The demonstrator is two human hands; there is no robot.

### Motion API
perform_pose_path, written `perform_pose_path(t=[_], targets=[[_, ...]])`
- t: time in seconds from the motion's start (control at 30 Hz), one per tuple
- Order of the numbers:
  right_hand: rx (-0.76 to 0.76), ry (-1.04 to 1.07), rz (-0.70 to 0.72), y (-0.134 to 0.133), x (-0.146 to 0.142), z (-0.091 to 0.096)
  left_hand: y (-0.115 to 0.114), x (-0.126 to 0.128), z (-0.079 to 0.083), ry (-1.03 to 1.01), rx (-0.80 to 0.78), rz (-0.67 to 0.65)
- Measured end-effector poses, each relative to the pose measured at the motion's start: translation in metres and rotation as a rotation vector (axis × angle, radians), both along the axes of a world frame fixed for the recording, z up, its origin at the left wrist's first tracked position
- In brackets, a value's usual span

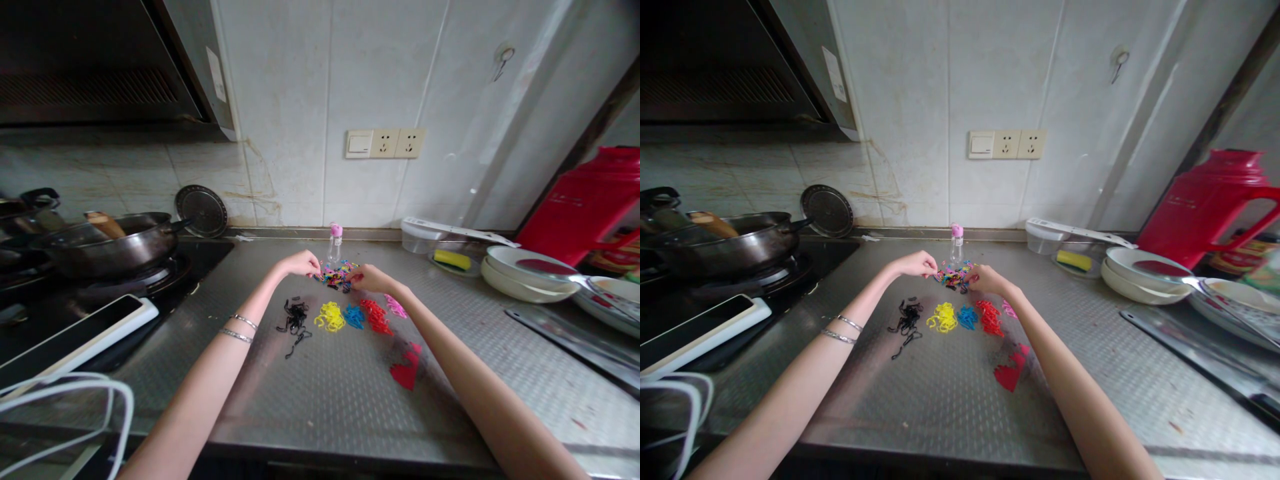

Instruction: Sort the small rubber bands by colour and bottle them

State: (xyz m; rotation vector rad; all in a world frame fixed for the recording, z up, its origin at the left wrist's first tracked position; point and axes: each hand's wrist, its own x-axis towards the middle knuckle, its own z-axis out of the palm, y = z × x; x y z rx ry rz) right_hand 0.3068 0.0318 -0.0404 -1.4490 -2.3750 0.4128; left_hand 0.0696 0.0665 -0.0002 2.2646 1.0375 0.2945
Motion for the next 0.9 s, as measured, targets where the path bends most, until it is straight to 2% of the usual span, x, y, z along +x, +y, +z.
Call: perform_pose_path(t=[0.23, 0.47, 0.57, 0.77, 0.9], targets=[[-0.088, 0.189, 0.029, 0.008, 0.011, -0.006, -0.019, 0.01, 0.011, 0.157, -0.2, -0.195], [-0.039, 0.215, 0.01, 0.012, 0.019, -0.009, -0.033, 0.03, 0.004, 0.298, -0.346, -0.294], [-0.028, 0.204, 0.016, 0.012, 0.02, -0.008, -0.035, 0.033, 0.002, 0.325, -0.385, -0.275], [-0.035, 0.181, 0.021, 0.012, 0.021, -0.006, -0.035, 0.027, 0.009, 0.23, -0.259, -0.153], [-0.058, 0.151, 0.072, 0.007, 0.018, -0.003, -0.034, 0.022, 0.009, 0.161, -0.195, -0.133]])
